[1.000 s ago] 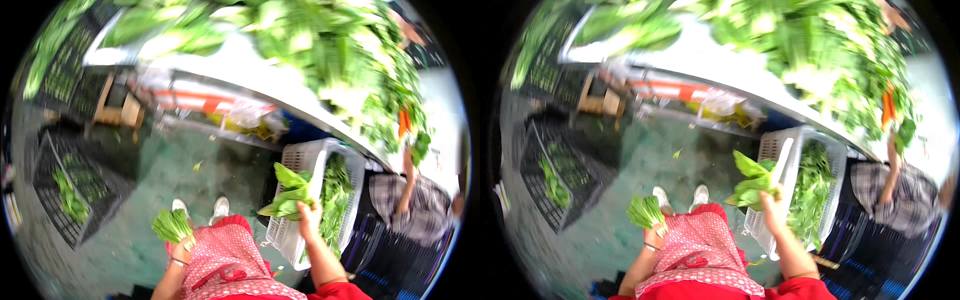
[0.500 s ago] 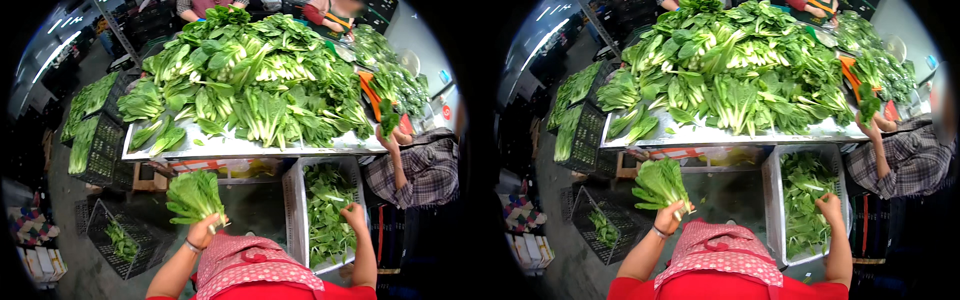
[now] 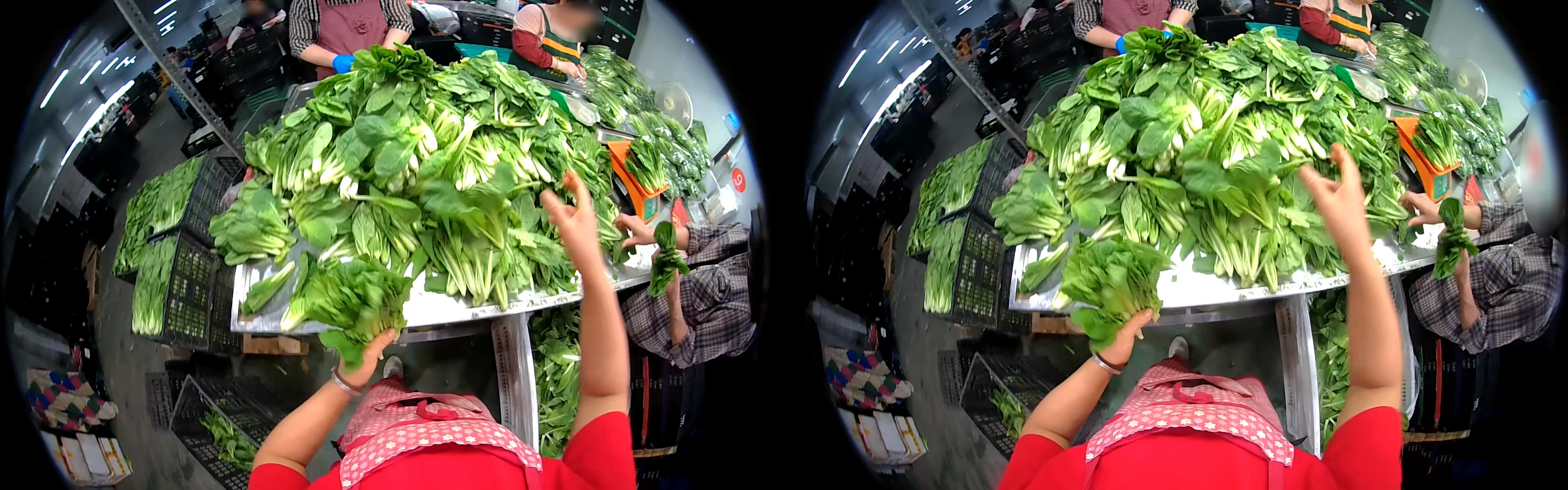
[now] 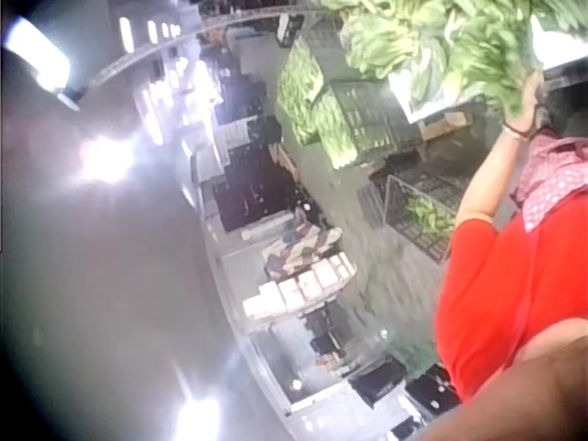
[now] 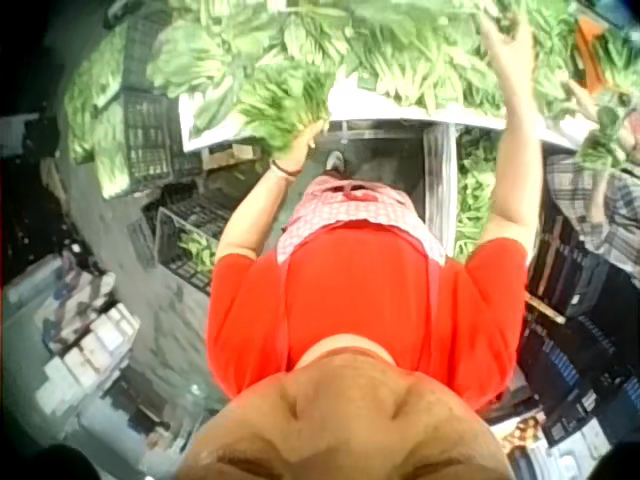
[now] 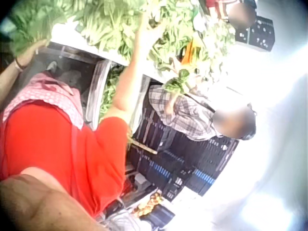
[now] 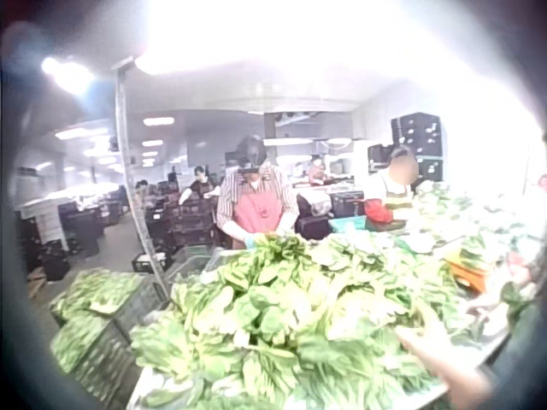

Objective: The person sorts and cleans leafy green vegetables at a stainless steel table. They pick up bunches of greens, remove unwanted leaves or stems by hand, and place the cleaned vegetables into a white basket. Other workers are visible in the background performing similar tasks.

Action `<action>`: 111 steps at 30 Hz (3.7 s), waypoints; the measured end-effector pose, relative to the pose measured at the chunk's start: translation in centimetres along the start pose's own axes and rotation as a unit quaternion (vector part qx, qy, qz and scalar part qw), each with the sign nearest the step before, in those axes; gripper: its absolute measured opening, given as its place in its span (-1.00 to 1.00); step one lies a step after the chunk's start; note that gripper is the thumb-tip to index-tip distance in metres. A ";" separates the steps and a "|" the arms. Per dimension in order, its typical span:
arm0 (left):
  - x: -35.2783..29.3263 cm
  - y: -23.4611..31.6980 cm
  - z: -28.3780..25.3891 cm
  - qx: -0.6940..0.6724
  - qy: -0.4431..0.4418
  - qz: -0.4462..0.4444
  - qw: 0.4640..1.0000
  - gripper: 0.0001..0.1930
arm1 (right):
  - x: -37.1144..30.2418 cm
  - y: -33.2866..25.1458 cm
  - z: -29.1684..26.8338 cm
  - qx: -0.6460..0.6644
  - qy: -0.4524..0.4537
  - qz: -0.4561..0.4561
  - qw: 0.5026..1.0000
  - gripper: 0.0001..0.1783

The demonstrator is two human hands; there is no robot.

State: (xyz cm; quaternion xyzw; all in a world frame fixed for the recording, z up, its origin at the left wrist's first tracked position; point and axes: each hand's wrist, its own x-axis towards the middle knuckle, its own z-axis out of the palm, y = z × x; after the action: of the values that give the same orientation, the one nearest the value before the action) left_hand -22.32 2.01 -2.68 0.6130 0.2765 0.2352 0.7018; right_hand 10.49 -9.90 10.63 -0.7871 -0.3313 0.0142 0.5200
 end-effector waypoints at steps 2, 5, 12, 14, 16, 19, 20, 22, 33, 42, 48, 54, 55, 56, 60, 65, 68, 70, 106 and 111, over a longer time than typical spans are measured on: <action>2.1 -0.9 -1.4 0.163 0.010 0.056 0.985 -0.67 | -2.4 -1.0 4.9 0.084 -0.010 -0.015 0.996 -0.43; 5.9 -3.6 -2.8 0.399 0.014 0.266 0.877 -0.67 | -9.3 -1.7 10.1 0.086 -0.145 -0.102 0.980 -0.44; 10.5 -0.1 2.6 -0.011 -0.023 0.094 0.995 -0.76 | -12.7 -2.0 15.4 0.168 -0.218 0.031 0.961 -0.03; 11.3 1.5 4.2 0.097 0.002 0.231 0.968 -0.67 | -12.0 -0.8 15.3 0.179 -0.205 0.006 0.962 -0.15; 11.6 4.9 5.4 0.340 -0.041 0.307 0.888 -0.62 | -10.7 -1.2 14.2 0.176 -0.154 -0.008 0.972 -0.43; 11.2 5.9 9.0 0.444 -0.081 0.292 0.843 -0.31 | -8.7 0.6 12.7 0.377 -0.082 0.245 0.889 -0.59; 11.2 6.9 9.9 0.410 -0.114 0.297 0.855 -0.31 | -7.1 1.4 12.0 0.506 -0.066 0.272 0.816 -0.61; 11.3 8.4 11.1 0.309 -0.176 0.285 0.890 -0.32 | -4.7 2.3 9.8 0.656 -0.030 0.306 0.690 -0.61; 14.8 5.5 15.4 -0.234 -0.261 -0.177 0.920 -0.72 | -2.2 5.2 3.9 0.735 -0.013 0.292 0.611 -0.48; 14.9 5.4 18.6 -0.060 -0.220 -0.105 0.968 -0.79 | -2.2 7.4 0.5 0.737 -0.045 0.299 0.605 -0.46; 14.8 6.0 20.3 0.031 -0.225 -0.077 0.971 -0.88 | 1.0 8.2 -2.9 0.682 -0.072 0.304 0.661 -0.52; 15.3 5.5 20.8 0.073 -0.188 -0.071 0.977 -0.82 | 10.4 10.4 -7.4 0.449 -0.080 0.225 0.861 -0.58; 15.3 5.4 20.8 0.064 -0.171 -0.079 0.980 -0.81 | 11.8 11.1 -8.1 0.379 -0.099 0.196 0.899 -0.57; 15.3 5.5 20.8 0.056 -0.154 -0.086 0.983 -0.80 | 13.1 11.2 -9.1 0.340 -0.061 0.188 0.919 -0.56; 15.1 5.4 20.3 0.029 -0.052 -0.097 0.993 -0.79 | 21.8 13.3 -14.3 0.151 0.100 -0.047 0.982 -0.58; 14.5 4.8 20.2 0.021 0.045 -0.108 0.993 -0.81 | 31.4 22.6 -26.7 -0.297 0.378 -0.156 0.863 -0.62; 13.6 4.1 19.6 0.022 0.116 -0.109 0.987 -0.80 | 34.0 28.2 -31.1 -0.493 0.391 0.019 0.777 -0.37; 13.2 4.3 18.9 0.048 0.107 -0.180 0.977 -0.80 | 33.8 31.9 -33.1 -0.512 0.238 0.169 0.808 0.04; 11.8 2.1 7.9 0.072 -0.112 -0.046 0.990 -0.85 | -2.1 4.0 5.5 -0.122 -0.025 -0.147 0.981 -0.86; 12.2 4.1 11.1 -0.170 -0.099 -0.130 0.972 -0.79 | -5.8 3.9 5.8 0.098 -0.104 0.019 0.990 -0.86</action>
State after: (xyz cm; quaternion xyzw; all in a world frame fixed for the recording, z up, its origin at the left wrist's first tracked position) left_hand -5.77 2.60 1.25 0.4634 0.2388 0.1233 0.8444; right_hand 5.82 -9.23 2.83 -0.7326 -0.3659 0.1382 0.5570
